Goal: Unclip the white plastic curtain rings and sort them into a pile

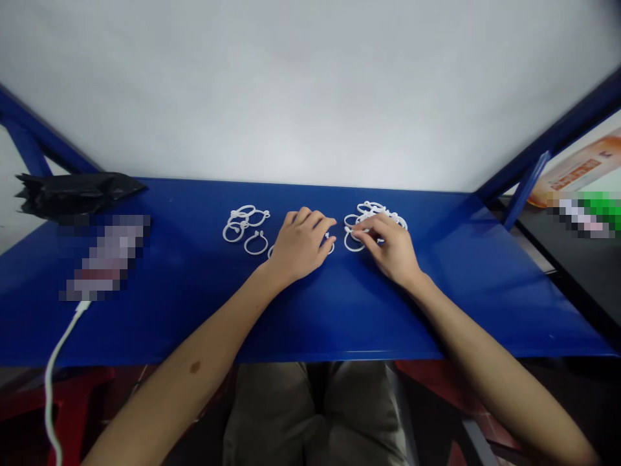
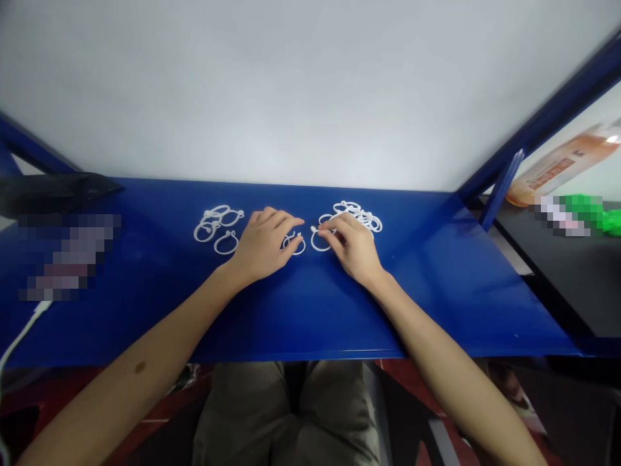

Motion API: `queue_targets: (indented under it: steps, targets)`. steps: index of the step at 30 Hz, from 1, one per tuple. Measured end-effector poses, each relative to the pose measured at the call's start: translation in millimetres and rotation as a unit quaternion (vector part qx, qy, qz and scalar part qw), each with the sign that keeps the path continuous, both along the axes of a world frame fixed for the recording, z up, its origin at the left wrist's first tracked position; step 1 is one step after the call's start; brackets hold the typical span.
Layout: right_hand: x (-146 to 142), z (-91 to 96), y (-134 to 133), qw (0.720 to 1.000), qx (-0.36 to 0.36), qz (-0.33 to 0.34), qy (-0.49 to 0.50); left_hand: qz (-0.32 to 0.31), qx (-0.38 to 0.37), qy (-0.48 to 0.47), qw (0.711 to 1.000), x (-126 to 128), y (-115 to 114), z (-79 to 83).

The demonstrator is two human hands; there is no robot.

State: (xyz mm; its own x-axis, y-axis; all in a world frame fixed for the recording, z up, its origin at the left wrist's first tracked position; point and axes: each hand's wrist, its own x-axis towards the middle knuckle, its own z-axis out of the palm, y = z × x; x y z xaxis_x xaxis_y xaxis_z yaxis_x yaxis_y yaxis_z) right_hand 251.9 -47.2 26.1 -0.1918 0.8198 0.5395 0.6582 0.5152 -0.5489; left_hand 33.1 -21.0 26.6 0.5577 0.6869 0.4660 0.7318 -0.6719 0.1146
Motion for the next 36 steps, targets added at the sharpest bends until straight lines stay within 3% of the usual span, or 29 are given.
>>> queue_targets:
  steps: [6,13,17,25,32,36]
  targets:
    - [27,-1.0,28,0.987,0.031,-0.153,0.022,0.009,-0.044,0.033,0.998,-9,4,-3.7]
    - [24,-7.5,68,0.978,0.048,-0.192,-0.065,0.014,-0.051,0.023,0.998,-7,9,-13.7]
    - [20,-8.0,68,0.970,0.036,-0.225,-0.078,0.019,-0.057,0.009,0.998,-7,13,-15.4]
    - [21,4.1,16,0.982,0.091,-0.126,-0.104,-0.006,-0.079,-0.024,0.997,-4,10,-10.6]
    - [-2,-1.9,-4,0.997,0.009,0.000,-0.081,-0.015,-0.095,-0.139,0.986,5,1,-4.3]
    - [-13,-1.2,-9,0.997,-0.057,0.024,-0.039,-0.028,-0.060,-0.239,0.969,10,-5,-2.8]
